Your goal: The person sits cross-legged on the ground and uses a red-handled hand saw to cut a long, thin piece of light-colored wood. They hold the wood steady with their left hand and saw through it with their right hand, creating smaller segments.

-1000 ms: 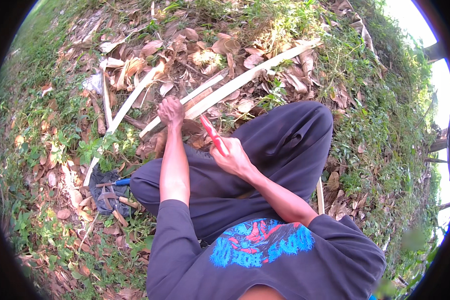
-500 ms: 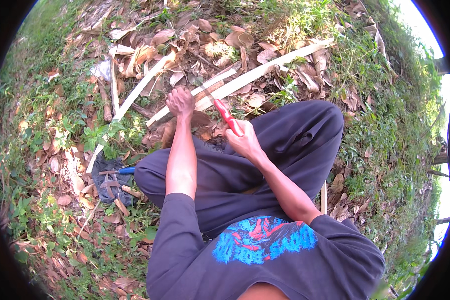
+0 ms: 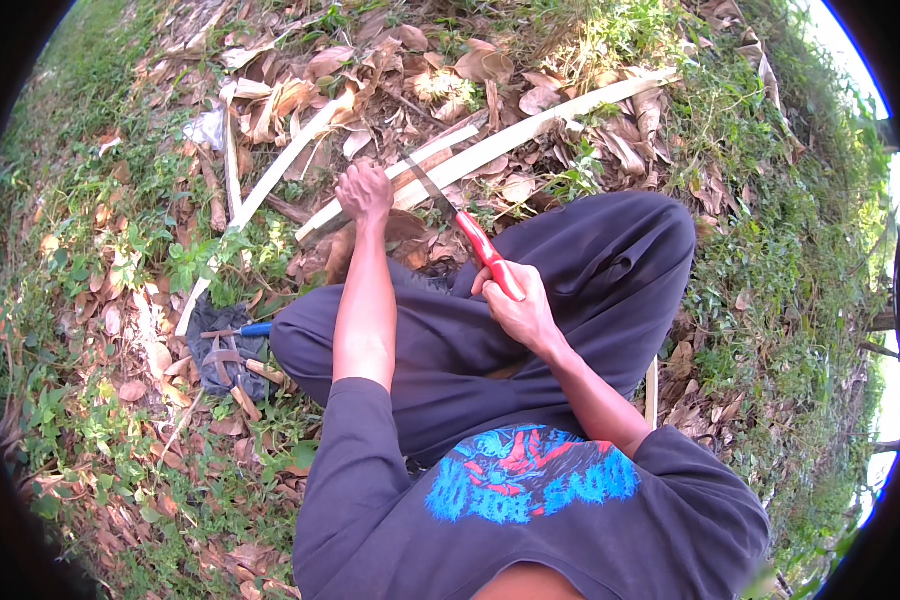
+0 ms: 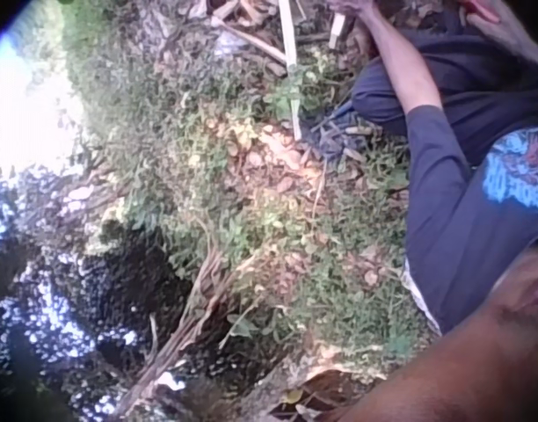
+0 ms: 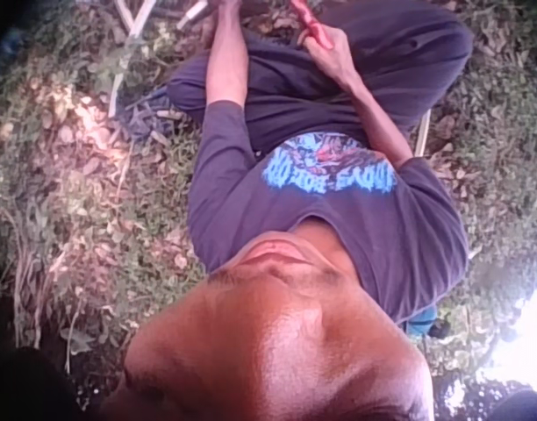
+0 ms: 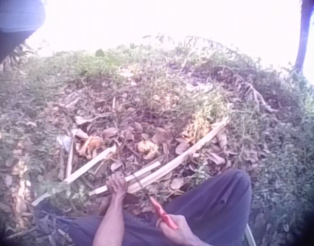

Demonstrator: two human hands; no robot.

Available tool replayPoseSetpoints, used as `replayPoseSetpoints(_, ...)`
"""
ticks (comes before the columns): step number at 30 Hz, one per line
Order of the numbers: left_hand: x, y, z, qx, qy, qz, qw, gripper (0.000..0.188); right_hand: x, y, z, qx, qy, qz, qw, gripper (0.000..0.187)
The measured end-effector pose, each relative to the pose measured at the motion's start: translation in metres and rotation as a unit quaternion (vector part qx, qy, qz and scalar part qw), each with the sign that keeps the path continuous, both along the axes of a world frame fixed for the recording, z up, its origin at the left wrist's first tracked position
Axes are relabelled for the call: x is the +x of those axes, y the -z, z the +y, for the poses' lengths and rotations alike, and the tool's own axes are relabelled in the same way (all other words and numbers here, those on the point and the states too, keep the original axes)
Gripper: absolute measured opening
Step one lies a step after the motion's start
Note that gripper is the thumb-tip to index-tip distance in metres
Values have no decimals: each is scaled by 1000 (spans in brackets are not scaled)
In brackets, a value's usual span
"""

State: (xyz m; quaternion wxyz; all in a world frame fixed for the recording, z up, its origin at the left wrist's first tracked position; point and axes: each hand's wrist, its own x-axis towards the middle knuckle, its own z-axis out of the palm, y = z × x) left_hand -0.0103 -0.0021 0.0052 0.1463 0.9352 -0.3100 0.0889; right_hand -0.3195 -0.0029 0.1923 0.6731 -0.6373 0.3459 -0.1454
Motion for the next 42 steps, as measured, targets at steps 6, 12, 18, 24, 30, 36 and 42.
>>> replayPoseSetpoints(6, 0, -1, -1, 10, 7, 7, 1000, 27, 0, 1, 2, 0, -2, 0, 1000, 15)
replayPoseSetpoints(12, 1, 1, -1, 17, 12, 5, 1000, 26, 3, 1, 3, -18, -8, 20, 1000, 14)
replayPoseSetpoints(18, 5, 15, -1, -26, 3, -50, 998, 19, 41, 16, -9, -127, -1, 35, 991, 14)
replayPoseSetpoints(24, 1, 3, -5, 3, -1, 39, 999, 27, 35, 10, 6, -114, 9, 37, 993, 14)
replayPoseSetpoints(30, -5, -6, -4, 31, -6, 24, 999, 28, 51, 29, -9, -164, 11, 37, 986, 18)
replayPoseSetpoints(36, 2, -5, -2, 31, -8, 55, 998, 27, 55, 26, 3, -176, 6, 20, 984, 16)
replayPoseSetpoints(42, -8, -9, 0, 16, -3, 24, 1000, 29, 52, 27, -6, -162, 18, 15, 987, 17)
